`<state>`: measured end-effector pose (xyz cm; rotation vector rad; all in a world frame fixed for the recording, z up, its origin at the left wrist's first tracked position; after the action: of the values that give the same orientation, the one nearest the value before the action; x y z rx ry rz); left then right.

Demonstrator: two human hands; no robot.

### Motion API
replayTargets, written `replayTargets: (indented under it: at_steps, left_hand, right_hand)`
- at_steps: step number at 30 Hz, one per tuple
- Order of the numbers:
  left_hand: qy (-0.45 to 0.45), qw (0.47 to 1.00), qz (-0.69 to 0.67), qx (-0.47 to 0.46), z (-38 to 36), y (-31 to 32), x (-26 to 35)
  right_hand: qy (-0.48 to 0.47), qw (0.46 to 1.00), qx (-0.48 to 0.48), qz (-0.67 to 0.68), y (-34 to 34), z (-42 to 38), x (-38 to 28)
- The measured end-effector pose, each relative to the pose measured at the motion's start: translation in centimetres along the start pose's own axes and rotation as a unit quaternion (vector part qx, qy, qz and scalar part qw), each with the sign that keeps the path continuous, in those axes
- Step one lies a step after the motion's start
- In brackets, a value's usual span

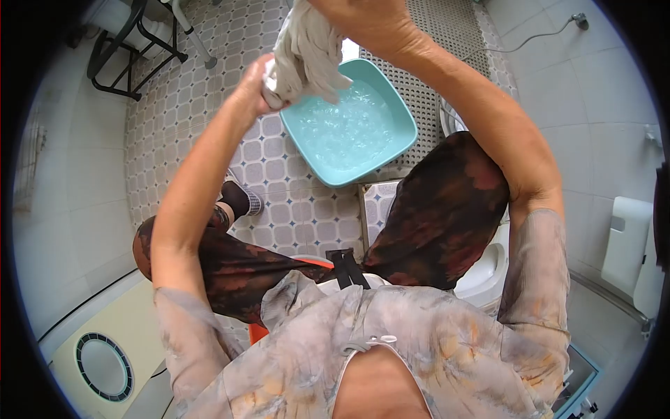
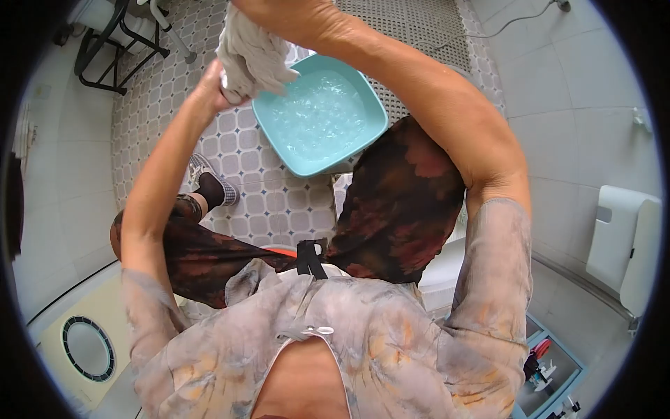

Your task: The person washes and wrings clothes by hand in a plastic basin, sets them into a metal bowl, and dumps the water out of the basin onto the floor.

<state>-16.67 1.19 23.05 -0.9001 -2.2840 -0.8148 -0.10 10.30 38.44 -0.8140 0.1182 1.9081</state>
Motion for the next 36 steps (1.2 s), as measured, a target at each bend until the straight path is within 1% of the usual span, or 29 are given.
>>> replayTargets:
  at_steps: [1, 4, 6, 7, 8, 10, 11, 12, 14, 15, 16, 18, 19, 22, 24, 26, 28, 29, 30, 31, 32, 33, 34, 35, 36]
  left_hand:
    - [-0.028, 1.0, -0.001, 0.0, -1.1, 1.0, -1.2]
    - [-0.075, 0.992, -0.07, -0.074, -0.5, 0.5, -5.2]
    - [-0.082, 0.975, -0.2, -0.05, -3.0, 2.4, -7.1]
    - [-0.089, 0.96, -0.262, -0.044, -3.8, 3.6, -7.9]
    - [-0.059, 0.938, -0.317, -0.124, -4.1, 4.5, -8.2]
    - [-0.002, 0.863, -0.428, -0.27, -4.3, 5.7, -8.4]
    - [0.055, 0.847, -0.433, -0.302, -4.0, 6.0, -8.2]
    - [0.108, 0.86, -0.425, -0.262, -3.3, 6.2, -7.7]
    - [0.21, 0.875, -0.403, -0.168, -2.2, 6.1, -6.7]
    - [0.169, 0.854, -0.448, -0.202, -2.4, 5.2, -6.3]
    - [0.152, 0.842, -0.471, -0.214, -2.5, 4.5, -6.0]
    - [0.153, 0.83, -0.489, -0.219, -2.7, 3.5, -5.9]
    - [0.16, 0.828, -0.492, -0.216, -2.6, 3.0, -5.8]
    - [0.187, 0.838, -0.478, -0.184, -2.5, 1.6, -6.1]
    - [0.212, 0.852, -0.456, -0.15, -2.2, 0.6, -5.9]
    - [0.229, 0.869, -0.426, -0.11, -1.3, 0.0, -5.1]
    - [0.254, 0.894, -0.365, -0.062, -0.6, -1.0, -3.4]
    - [0.268, 0.904, -0.331, -0.038, -0.3, -1.8, -2.6]
    - [0.293, 0.919, -0.265, -0.013, 0.2, -2.8, -1.8]
    - [0.34, 0.926, -0.161, 0.014, 0.4, -4.0, -1.0]
    - [0.417, 0.906, 0.038, 0.058, 0.7, -5.4, -0.2]
    - [0.5, 0.804, 0.294, 0.131, 0.8, -7.0, 0.6]
    - [0.536, 0.718, 0.41, 0.168, 0.6, -8.1, 1.7]
    - [0.558, 0.661, 0.47, 0.178, 0.2, -9.2, 2.8]
    - [0.53, 0.741, 0.39, 0.132, -0.9, -9.7, 3.8]
  right_hand:
    - [-0.001, 1.0, 0.008, -0.015, 0.1, 0.2, -0.1]
    - [-0.007, 0.998, 0.038, -0.049, 0.1, 0.8, 0.2]
    - [-0.014, 0.996, 0.07, -0.061, -0.2, 1.2, 1.3]
    - [-0.028, 0.996, 0.072, -0.053, -0.1, 1.2, 1.8]
    - [-0.04, 0.995, 0.072, -0.048, 0.3, 1.1, 2.1]
    - [-0.165, 0.979, 0.027, -0.12, 1.6, 1.2, 2.3]
    - [-0.202, 0.97, 0.03, -0.134, 2.3, 0.8, 1.0]
    - [-0.239, 0.96, 0.036, -0.144, 3.2, 0.1, -0.7]
    - [-0.262, 0.958, -0.035, -0.112, 4.6, -1.2, -1.1]
    - [-0.273, 0.955, -0.07, -0.096, 5.0, -1.9, -1.0]
    - [-0.283, 0.951, -0.087, -0.084, 5.4, -2.5, -1.2]
    - [-0.299, 0.945, -0.121, -0.058, 6.2, -3.4, -1.7]
    - [-0.292, 0.945, -0.139, -0.055, 6.5, -3.7, -1.9]
    - [-0.288, 0.946, -0.132, -0.074, 7.0, -3.4, -2.4]
    - [-0.187, 0.959, -0.182, -0.108, 7.0, -2.9, -2.2]
    - [-0.076, 0.959, -0.241, -0.127, 6.2, -1.6, -1.4]
    - [-0.002, 0.953, -0.298, -0.059, 4.3, -0.5, 0.6]
    - [0.117, 0.938, -0.319, 0.064, 2.4, 0.2, 1.5]
    - [0.232, 0.895, -0.333, 0.184, 0.3, 0.5, 2.5]
    - [0.252, 0.905, -0.308, 0.151, -1.3, -0.4, 3.9]
    - [0.272, 0.913, -0.282, 0.117, -2.9, -2.3, 5.8]
    - [0.28, 0.911, -0.296, 0.07, -5.0, -4.2, 7.6]
    - [0.342, 0.894, -0.288, 0.035, -6.7, -7.5, 10.1]
    - [0.435, 0.849, -0.299, -0.025, -8.1, -11.5, 13.4]
    - [0.352, 0.89, -0.255, -0.142, -9.2, -16.3, 15.1]
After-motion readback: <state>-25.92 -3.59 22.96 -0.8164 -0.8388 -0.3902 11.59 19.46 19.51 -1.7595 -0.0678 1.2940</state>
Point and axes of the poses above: each hand's wrist, its own z-axis towards the middle knuckle, its own y-axis out of the palm, x = y × z, the point moved 1 cm from there along z, towards the middle knuckle, and after that the axes turned 2 degrees about x, right-handed, at the moved point
